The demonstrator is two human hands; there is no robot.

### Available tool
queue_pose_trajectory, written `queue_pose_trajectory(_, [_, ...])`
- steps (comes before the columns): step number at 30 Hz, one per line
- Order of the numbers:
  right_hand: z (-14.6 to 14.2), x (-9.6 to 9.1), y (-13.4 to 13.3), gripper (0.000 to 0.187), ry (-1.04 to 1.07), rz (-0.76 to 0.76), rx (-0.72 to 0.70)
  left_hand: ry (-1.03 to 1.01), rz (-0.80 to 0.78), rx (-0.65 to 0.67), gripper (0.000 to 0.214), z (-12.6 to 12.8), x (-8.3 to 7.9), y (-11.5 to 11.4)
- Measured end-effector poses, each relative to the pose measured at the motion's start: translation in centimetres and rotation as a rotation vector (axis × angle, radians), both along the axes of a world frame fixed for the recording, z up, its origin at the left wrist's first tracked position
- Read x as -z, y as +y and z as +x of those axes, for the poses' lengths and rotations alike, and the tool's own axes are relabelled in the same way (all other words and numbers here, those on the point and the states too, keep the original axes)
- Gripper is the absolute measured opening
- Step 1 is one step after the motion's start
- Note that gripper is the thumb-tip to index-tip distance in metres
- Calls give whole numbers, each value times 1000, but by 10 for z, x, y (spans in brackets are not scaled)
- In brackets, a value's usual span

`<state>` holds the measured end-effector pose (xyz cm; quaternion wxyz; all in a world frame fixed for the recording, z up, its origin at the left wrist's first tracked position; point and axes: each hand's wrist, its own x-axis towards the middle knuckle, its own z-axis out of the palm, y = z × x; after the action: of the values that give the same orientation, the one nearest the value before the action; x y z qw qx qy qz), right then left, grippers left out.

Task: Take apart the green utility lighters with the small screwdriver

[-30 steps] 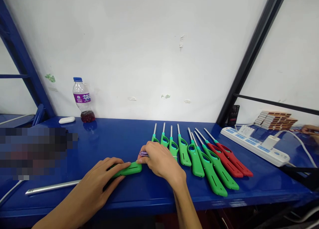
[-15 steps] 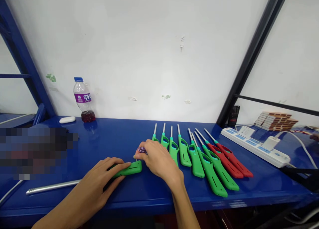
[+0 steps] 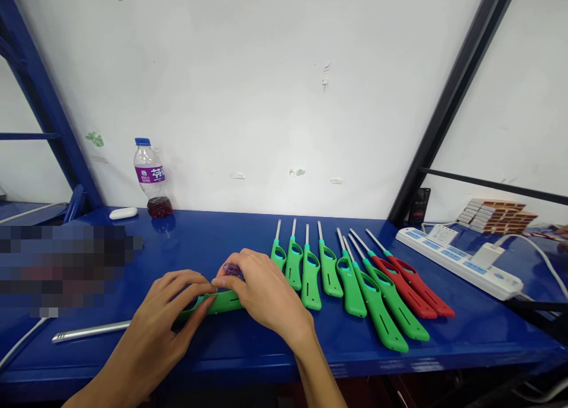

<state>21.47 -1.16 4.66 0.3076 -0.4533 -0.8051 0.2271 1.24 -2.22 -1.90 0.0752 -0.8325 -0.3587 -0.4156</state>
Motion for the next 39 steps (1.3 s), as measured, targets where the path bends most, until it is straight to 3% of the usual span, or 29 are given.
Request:
queue_pose_trajectory(19, [0, -4, -4, 18, 4, -35, -9, -76, 6, 37, 15, 1, -4, -5])
queue_pose_trajectory(29, [-4, -7, -8, 26, -5, 2, -94, -260, -254, 87, 12, -3, -15, -7])
queue_pose_trajectory(39, [-3, -16, -12, 24, 110, -121, -181, -434, -627, 218, 29, -3, -16, -12])
